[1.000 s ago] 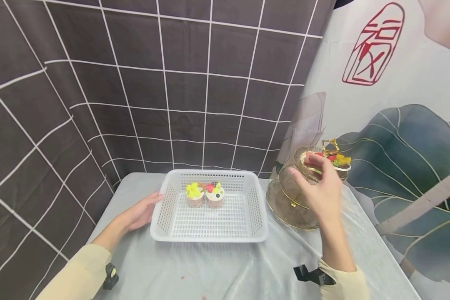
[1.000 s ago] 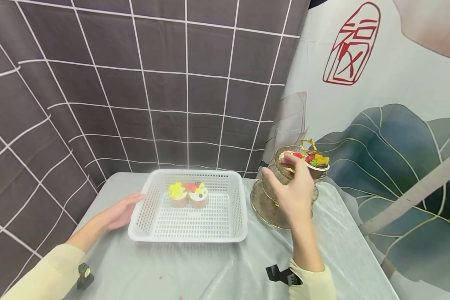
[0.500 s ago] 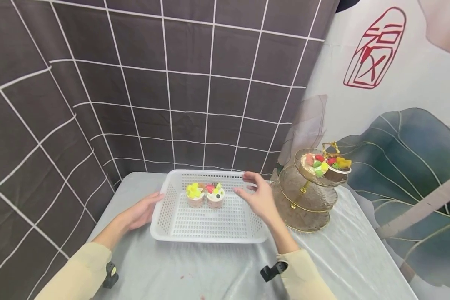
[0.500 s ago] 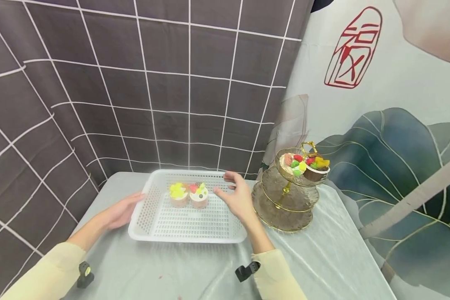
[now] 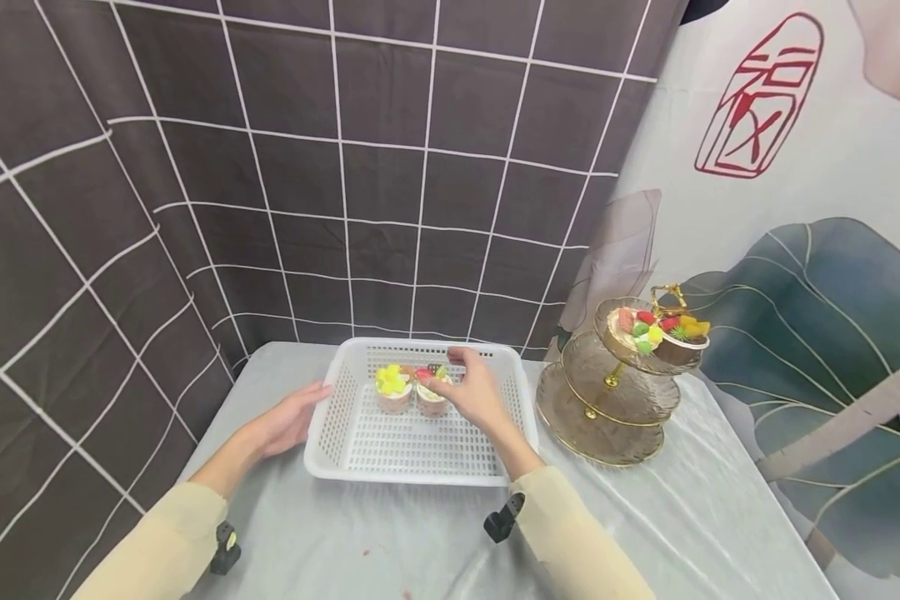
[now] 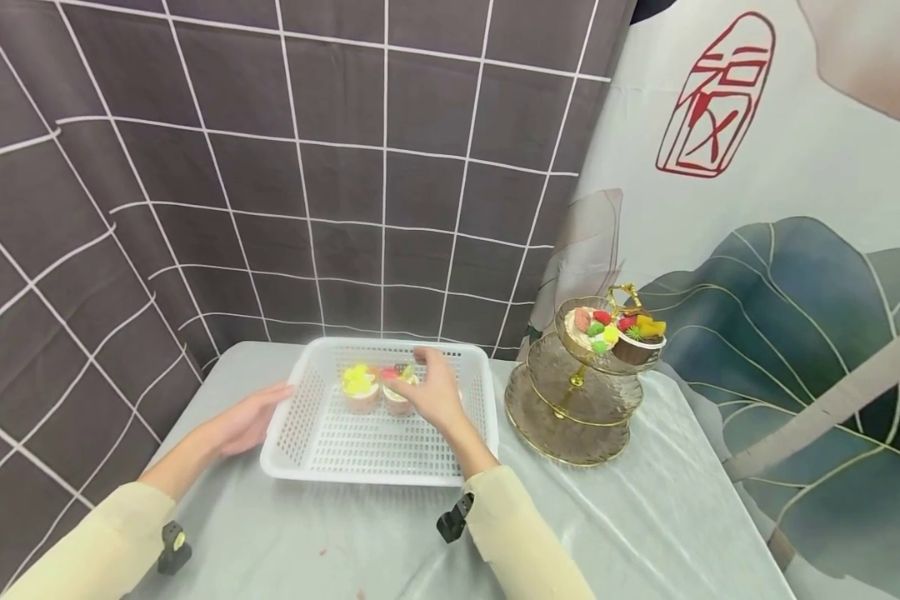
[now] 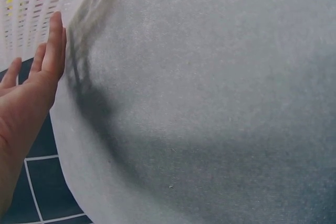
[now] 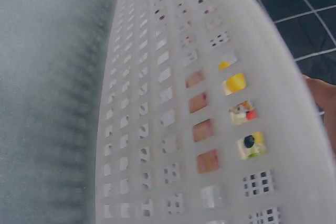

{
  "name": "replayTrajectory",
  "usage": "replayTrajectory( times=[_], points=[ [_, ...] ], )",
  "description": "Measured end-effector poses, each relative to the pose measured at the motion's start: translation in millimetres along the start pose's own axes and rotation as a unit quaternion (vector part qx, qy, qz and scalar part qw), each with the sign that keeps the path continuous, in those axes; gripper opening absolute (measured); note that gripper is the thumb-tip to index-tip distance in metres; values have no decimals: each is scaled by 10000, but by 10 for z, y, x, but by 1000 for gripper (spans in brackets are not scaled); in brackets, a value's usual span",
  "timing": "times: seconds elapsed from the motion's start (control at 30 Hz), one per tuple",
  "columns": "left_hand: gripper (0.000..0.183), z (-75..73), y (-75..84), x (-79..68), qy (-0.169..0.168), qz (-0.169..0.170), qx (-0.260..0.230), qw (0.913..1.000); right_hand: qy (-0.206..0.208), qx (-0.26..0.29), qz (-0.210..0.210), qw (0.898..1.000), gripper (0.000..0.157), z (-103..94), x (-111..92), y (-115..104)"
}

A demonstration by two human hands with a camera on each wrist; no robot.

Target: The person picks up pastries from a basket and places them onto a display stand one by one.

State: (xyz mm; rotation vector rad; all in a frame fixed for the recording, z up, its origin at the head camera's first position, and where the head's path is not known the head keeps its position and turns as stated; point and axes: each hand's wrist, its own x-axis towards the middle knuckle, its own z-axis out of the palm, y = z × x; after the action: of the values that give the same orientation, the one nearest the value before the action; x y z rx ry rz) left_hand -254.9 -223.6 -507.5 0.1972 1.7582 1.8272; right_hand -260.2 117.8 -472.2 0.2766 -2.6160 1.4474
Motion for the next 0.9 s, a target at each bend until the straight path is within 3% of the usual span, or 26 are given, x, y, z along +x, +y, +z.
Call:
replayTrajectory(
  times=[0.33,0.63,0.9],
  points=[
    [72,13,-43,19,10,-36,-90,10000,-66,132,29,9999,76,73,23,167],
    [71,-19,-15,34,-76,-37,-95,9999,-476,-138,324,9982,87,129,76,227],
    [71,-30,-17,-7,-144,58,-144,9998,-1125,-307,599,9914,103,231,123,296]
  ],
)
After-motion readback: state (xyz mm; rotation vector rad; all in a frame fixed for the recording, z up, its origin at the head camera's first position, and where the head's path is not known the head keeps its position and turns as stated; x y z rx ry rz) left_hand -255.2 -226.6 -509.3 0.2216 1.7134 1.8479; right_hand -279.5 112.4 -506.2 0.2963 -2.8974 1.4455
